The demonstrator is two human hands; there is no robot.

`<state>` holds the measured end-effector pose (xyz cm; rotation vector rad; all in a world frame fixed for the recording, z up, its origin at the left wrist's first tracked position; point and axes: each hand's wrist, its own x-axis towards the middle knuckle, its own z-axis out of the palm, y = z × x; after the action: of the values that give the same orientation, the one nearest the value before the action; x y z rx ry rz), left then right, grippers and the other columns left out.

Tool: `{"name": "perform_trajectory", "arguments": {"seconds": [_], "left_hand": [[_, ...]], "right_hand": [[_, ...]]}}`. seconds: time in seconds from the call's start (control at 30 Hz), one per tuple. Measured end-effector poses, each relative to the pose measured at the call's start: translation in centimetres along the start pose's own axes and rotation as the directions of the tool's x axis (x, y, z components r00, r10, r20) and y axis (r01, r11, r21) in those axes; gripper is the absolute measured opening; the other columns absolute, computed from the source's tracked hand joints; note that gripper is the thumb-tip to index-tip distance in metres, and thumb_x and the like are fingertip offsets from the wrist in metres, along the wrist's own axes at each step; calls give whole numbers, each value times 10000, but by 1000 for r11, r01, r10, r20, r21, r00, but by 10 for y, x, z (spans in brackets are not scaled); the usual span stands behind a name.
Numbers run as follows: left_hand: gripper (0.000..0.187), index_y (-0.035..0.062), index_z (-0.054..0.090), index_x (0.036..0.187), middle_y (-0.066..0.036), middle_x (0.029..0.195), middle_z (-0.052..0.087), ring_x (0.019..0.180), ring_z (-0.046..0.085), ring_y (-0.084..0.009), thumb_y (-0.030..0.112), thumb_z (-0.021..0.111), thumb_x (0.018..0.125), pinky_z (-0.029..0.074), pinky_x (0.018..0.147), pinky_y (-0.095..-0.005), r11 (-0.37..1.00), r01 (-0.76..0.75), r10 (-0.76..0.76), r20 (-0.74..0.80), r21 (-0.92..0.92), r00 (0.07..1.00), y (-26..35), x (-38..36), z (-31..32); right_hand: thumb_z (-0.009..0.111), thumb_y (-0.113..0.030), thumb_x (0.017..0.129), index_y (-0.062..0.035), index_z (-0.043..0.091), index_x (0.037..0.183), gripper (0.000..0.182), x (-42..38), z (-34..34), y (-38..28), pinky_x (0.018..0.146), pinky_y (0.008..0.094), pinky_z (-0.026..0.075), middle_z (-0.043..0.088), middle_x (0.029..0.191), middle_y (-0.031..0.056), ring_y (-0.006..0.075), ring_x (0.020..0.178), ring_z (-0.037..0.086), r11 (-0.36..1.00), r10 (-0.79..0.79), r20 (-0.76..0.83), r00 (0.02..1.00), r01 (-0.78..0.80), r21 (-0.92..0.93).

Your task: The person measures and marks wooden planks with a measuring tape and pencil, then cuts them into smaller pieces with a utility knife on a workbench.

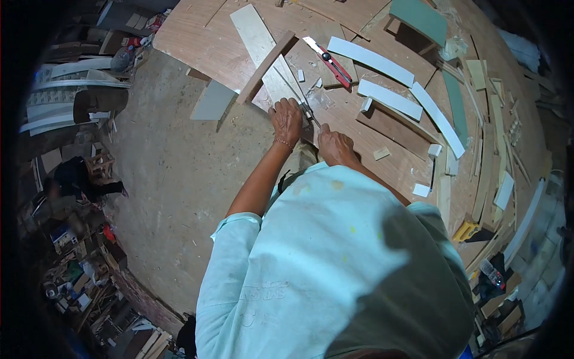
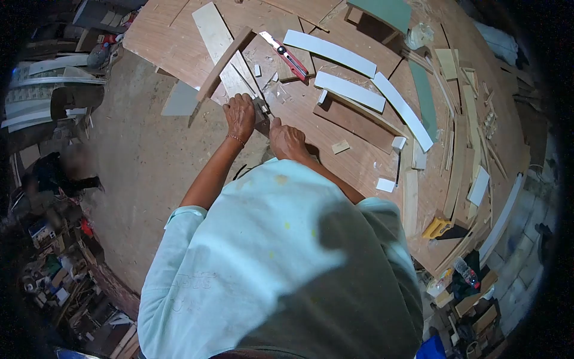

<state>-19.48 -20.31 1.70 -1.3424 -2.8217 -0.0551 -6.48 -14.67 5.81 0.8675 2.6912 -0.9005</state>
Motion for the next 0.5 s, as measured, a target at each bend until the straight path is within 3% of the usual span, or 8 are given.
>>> {"name": "perform_trajectory", "arguments": {"seconds": [0.1,0.23,0.37,0.5], "left_hand": [[92,57,499,770,-91,766,495,754,487,-221,118,431,756,343,677,-380,1000,12,-12,-9,16,1000,-8,7,1],[94,56,504,769,-100,774,513,762,501,-228,113,430,758,351,661,-387,997,11,-4,-86,78,996,-32,55,11],[82,51,505,767,-103,778,519,760,505,-228,96,440,746,359,656,-389,998,66,-64,-144,6,987,-40,84,11],[69,52,502,767,-95,765,512,761,502,-220,80,448,735,364,651,-380,997,-62,66,-117,42,991,-26,67,13]], "right_hand": [[367,-113,776,36,474,795,185,20,41,26,553,439,459,565,650,233,373,634,580,997,-68,-116,991,70,17],[357,-124,785,35,492,789,208,61,-1,-19,569,425,468,572,669,229,370,650,583,999,-34,-117,993,31,-25],[340,-127,788,68,463,865,244,81,-15,-29,612,444,463,567,718,262,377,695,580,999,-31,-127,991,34,23],[332,-136,807,59,474,820,241,63,3,-7,574,441,462,568,681,244,371,654,580,1000,-8,-164,987,8,2]]}}
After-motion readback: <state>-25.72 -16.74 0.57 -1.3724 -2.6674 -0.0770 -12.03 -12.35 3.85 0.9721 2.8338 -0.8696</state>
